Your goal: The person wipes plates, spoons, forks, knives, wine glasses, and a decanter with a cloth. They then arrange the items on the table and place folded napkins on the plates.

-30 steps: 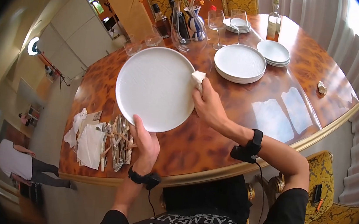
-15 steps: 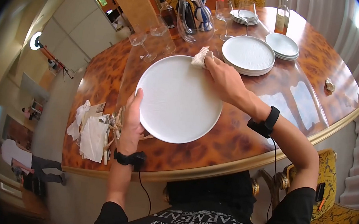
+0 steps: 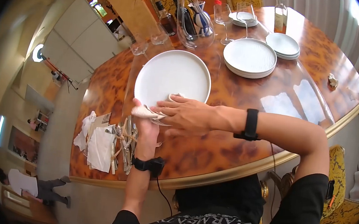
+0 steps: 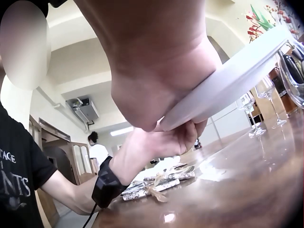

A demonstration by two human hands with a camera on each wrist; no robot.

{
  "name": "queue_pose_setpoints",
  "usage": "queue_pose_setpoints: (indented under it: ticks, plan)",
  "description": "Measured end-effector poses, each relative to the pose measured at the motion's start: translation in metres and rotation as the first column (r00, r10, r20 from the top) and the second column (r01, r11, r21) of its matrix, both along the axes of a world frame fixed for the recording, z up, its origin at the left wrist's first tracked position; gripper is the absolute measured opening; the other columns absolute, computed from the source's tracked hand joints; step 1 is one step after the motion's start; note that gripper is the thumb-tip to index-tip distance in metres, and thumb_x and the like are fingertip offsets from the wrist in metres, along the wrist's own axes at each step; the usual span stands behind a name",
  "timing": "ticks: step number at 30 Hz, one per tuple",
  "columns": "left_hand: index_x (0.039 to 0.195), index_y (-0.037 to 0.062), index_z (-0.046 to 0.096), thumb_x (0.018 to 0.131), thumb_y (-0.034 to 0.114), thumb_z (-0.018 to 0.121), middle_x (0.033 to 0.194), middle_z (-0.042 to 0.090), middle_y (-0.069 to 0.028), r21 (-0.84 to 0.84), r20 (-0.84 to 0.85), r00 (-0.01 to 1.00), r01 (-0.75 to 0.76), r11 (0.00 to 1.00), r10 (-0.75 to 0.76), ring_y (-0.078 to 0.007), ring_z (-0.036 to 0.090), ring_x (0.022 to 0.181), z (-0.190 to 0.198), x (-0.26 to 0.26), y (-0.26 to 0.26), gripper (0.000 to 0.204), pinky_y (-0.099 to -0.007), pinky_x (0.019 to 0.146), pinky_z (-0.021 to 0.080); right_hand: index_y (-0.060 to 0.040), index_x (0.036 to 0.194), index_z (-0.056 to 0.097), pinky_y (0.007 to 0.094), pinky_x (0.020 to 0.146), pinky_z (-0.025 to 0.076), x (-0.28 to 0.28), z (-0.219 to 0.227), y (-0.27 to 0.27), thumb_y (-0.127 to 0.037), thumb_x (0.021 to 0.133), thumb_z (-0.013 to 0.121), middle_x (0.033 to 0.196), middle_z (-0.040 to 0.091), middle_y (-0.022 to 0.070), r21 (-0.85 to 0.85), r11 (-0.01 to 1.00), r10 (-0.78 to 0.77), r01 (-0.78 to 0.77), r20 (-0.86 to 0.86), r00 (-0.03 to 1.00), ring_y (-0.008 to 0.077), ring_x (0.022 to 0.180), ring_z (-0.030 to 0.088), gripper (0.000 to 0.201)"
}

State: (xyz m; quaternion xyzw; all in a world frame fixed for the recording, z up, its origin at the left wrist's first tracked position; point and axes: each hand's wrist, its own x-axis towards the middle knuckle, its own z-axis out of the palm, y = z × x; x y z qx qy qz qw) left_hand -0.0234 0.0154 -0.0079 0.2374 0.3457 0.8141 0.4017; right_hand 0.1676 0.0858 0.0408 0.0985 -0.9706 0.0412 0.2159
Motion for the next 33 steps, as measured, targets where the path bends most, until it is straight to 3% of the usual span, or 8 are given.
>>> queue_pose_setpoints:
  ticks: [4, 8, 14, 17, 24, 29, 31, 33]
  plan:
    - [0.137, -0.0016, 0.042, 0.105, 0.043, 0.032, 0.134, 0.053, -0.0147, -0.097, -0.2, 0.965, -0.191, 0.977, 0.169, -0.0267, 0.055, 0.12, 0.007, -0.001, -0.005, 0.056, -0.0389, 0.101, 0.045, -0.012, 0.133, 0.055, 0.0501, 0.117, 0.024, 0.02, 0.009, 0.054, -0.039, 0.1, 0.044, 0.155, 0.029, 0.0161, 0.072, 0.977, -0.204, 0.199, 0.059, 0.977, 0.0307, 0.144, 0.027, 0.044]
    - [0.135, -0.0014, 0.044, 0.106, 0.038, 0.033, 0.129, 0.056, -0.0139, -0.143, -0.195, 0.979, -0.091, 0.986, 0.063, -0.024, 0.057, 0.116, 0.015, 0.034, 0.007, 0.05, -0.0353, 0.097, 0.047, -0.0087, 0.131, 0.055, 0.0502, 0.115, 0.026, -0.022, 0.021, 0.063, -0.036, 0.1, 0.042, 0.148, 0.039, 0.0199, 0.029, 0.853, -0.522, 0.521, 0.012, 0.853, 0.0335, 0.143, 0.028, 0.043]
    - [0.138, -0.0002, 0.042, 0.105, 0.041, 0.033, 0.134, 0.052, -0.0145, -0.047, -0.1, 0.993, -0.065, 0.997, 0.06, -0.0252, 0.053, 0.121, -0.01, 0.001, 0.01, 0.053, -0.0388, 0.102, 0.044, 0.0056, 0.105, 0.063, 0.0483, 0.112, 0.034, 0.016, 0.002, 0.022, -0.005, 0.087, 0.054, 0.138, 0.05, 0.0218, -0.21, 0.978, -0.002, 0.014, 0.054, 0.999, 0.0357, 0.133, 0.043, 0.023]
    - [0.14, -0.0034, 0.038, 0.106, 0.04, 0.029, 0.139, 0.048, -0.0161, -0.092, -0.153, 0.983, -0.116, 0.989, 0.101, -0.0265, 0.051, 0.125, -0.003, -0.01, 0.0, 0.055, -0.039, 0.104, 0.043, 0.0039, 0.102, 0.062, 0.0452, 0.096, 0.045, 0.074, 0.021, 0.023, 0.001, 0.081, 0.055, 0.115, 0.06, 0.0198, -0.411, 0.901, -0.17, 0.14, -0.035, 0.985, 0.0377, 0.111, 0.056, 0.022]
    - [0.142, 0.001, 0.039, 0.106, 0.041, 0.028, 0.142, 0.047, -0.0125, -0.166, -0.153, 0.98, -0.152, 0.974, 0.127, -0.024, 0.049, 0.127, 0.04, 0.008, -0.028, 0.055, -0.0373, 0.106, 0.041, 0.0004, 0.094, 0.058, 0.0455, 0.071, 0.047, 0.235, 0.022, 0.092, -0.002, 0.08, 0.049, 0.082, 0.057, 0.0204, -0.542, 0.535, -0.836, 0.648, -0.228, 0.5, 0.0402, 0.079, 0.059, 0.017]
    - [0.141, 0.0007, 0.04, 0.106, 0.041, 0.028, 0.141, 0.048, -0.0125, -0.164, -0.151, 0.978, -0.167, 0.972, 0.143, -0.0237, 0.049, 0.127, 0.033, 0.002, -0.026, 0.055, -0.037, 0.104, 0.042, 0.0021, 0.085, 0.053, 0.0471, 0.072, 0.045, 0.328, -0.005, 0.138, -0.008, 0.085, 0.046, 0.081, 0.059, 0.0216, -0.382, 0.32, -0.933, 0.867, -0.289, 0.216, 0.041, 0.08, 0.058, 0.012]
    - [0.141, 0.0005, 0.04, 0.106, 0.04, 0.028, 0.141, 0.048, -0.0124, -0.156, -0.115, 0.986, -0.135, 0.979, 0.118, -0.0236, 0.05, 0.127, 0.021, -0.005, -0.022, 0.054, -0.0367, 0.104, 0.043, 0.0013, 0.083, 0.052, 0.0457, 0.072, 0.045, 0.348, -0.025, 0.152, -0.01, 0.086, 0.047, 0.085, 0.06, 0.022, -0.332, 0.114, -0.981, 0.936, -0.185, 0.054, 0.0409, 0.081, 0.059, 0.013]
    - [0.141, 0.0004, 0.04, 0.106, 0.04, 0.028, 0.14, 0.049, -0.0123, -0.137, -0.083, 0.99, -0.127, 0.982, 0.117, -0.0235, 0.05, 0.126, 0.008, -0.013, -0.019, 0.054, -0.0365, 0.103, 0.043, -0.0039, 0.099, 0.062, 0.0531, 0.079, 0.043, 0.357, -0.042, 0.157, -0.015, 0.087, 0.052, 0.096, 0.062, 0.0207, -0.151, 0.17, -0.968, 0.974, 0.159, 0.194, 0.0386, 0.093, 0.059, 0.019]
